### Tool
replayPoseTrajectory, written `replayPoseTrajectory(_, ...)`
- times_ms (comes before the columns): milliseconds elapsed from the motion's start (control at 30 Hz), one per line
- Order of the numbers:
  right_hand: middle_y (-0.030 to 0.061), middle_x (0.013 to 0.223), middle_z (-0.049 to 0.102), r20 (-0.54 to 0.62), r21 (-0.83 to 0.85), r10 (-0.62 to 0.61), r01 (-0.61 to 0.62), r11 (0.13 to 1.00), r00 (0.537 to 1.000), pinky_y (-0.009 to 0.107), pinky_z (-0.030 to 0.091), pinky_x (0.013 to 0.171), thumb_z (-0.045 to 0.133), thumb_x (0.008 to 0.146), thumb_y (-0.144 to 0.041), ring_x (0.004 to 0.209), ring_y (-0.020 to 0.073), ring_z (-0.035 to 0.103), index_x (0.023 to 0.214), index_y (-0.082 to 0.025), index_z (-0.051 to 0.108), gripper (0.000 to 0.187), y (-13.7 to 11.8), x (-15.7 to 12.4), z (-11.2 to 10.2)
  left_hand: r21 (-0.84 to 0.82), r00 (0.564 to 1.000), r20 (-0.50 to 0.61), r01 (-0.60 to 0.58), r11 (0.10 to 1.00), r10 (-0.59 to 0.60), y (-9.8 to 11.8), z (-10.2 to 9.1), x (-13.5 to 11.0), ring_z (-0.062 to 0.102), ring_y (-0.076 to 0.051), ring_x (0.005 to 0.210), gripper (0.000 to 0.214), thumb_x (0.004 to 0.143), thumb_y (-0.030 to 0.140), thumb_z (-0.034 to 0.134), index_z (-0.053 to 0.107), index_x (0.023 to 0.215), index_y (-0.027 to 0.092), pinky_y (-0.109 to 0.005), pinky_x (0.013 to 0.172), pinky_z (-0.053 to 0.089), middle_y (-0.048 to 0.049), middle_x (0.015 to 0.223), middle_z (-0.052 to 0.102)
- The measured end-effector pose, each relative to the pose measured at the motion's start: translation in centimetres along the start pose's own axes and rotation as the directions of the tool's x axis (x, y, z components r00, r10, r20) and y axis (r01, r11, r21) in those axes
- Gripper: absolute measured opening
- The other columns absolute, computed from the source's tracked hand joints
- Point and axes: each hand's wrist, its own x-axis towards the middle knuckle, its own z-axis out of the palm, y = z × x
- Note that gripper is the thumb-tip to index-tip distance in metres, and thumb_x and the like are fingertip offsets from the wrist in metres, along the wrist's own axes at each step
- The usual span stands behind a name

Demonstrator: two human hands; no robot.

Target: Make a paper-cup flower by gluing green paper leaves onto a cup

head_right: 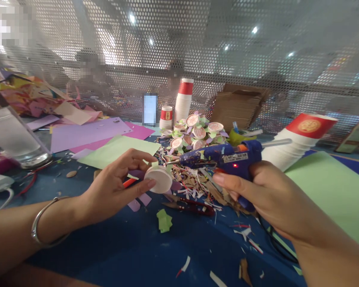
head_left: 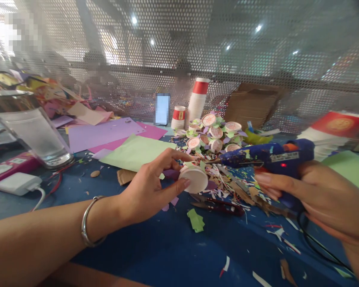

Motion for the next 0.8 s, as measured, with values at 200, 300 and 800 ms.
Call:
replayPoseTrajectory(200,0.0048,0.066,0.071,0.028,-0.002,0.049,-0.049,0.999,0.998,0.032,0.054,0.046,0.085,0.065,-0.051,0.056,0.0226,0.061,0.07,-0.024,0.071,0.031,-0.5,0.0,0.2,-0.094,1.0,-0.014,-0.01,0.996,0.008,0.0,0.1,0.1,0.067,-0.011,0.083,0.034,0.094,0.021,0.068,0.056,0.125,0.021,-0.026,0.08,0.054,0.0015,0.089,0.064)
replayPoseTrajectory(300,0.003,0.059,0.066,0.007,0.01,0.039,-0.039,0.999,0.999,0.031,0.051,0.042,0.086,0.062,-0.052,0.05,0.0197,0.055,0.06,-0.025,0.067,0.034,-0.8,0.0,0.3,-0.13,1.0,-0.019,0.01,0.991,-0.012,0.0,0.1,0.2,0.066,-0.011,0.081,0.033,0.094,0.022,0.069,0.056,0.124,0.019,-0.026,0.076,0.054,0.0011,0.088,0.064)
replayPoseTrajectory(800,0.0034,0.056,0.057,-0.015,-0.213,0.211,-0.209,0.954,0.977,0.03,0.045,0.049,0.079,0.057,-0.079,0.052,0.0149,0.049,0.05,-0.021,0.057,0.063,1.6,2.8,-3.8,-0.309,0.986,-0.01,0.154,0.938,-0.165,-0.6,0.2,0.5,0.066,-0.014,0.082,0.03,0.094,0.029,0.07,0.063,0.121,0.018,-0.026,0.07,0.051,-0.0042,0.094,0.071)
